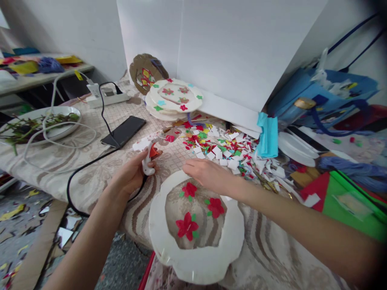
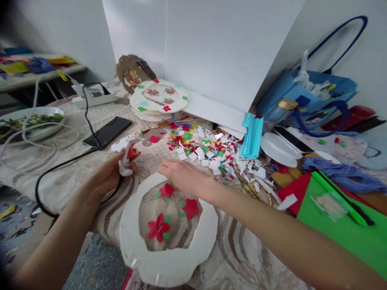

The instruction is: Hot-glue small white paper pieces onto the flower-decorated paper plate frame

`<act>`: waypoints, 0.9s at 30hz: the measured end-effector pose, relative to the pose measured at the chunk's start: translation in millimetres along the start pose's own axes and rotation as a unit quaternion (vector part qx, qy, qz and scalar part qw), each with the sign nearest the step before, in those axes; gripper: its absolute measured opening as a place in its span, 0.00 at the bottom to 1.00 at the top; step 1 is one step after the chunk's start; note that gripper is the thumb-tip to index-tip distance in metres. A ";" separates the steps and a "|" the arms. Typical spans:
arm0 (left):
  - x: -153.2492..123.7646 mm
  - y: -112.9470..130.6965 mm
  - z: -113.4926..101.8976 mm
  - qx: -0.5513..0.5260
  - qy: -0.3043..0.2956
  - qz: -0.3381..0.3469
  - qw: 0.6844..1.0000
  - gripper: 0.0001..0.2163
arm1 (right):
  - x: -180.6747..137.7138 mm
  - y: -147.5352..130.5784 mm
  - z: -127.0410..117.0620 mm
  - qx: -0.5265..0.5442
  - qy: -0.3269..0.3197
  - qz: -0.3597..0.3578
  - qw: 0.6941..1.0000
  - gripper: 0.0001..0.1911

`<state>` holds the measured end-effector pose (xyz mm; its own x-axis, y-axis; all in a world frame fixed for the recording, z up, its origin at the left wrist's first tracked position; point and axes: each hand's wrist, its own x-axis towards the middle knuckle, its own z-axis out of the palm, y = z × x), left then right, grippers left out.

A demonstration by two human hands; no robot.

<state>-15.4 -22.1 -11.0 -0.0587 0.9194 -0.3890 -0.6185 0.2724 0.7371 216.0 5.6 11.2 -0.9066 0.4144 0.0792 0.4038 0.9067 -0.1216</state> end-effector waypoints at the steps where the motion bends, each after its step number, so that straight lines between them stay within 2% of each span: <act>1: 0.1 -0.2 -0.3 0.000 0.000 -0.001 1.000 0.06 | -0.1 0.0 0.0 -0.001 0.001 0.000 1.000 0.12; 27: 1.1 -0.6 -3.0 -0.016 -0.020 -0.003 1.000 0.06 | 0.3 -0.4 -0.6 -0.012 -0.003 0.002 1.000 0.12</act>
<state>-17.4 -22.1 -13.6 -0.0245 0.9287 -0.3699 -0.6433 0.2686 0.7169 215.6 5.5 11.9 -0.9060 0.4168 0.0734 0.4094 0.9071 -0.0980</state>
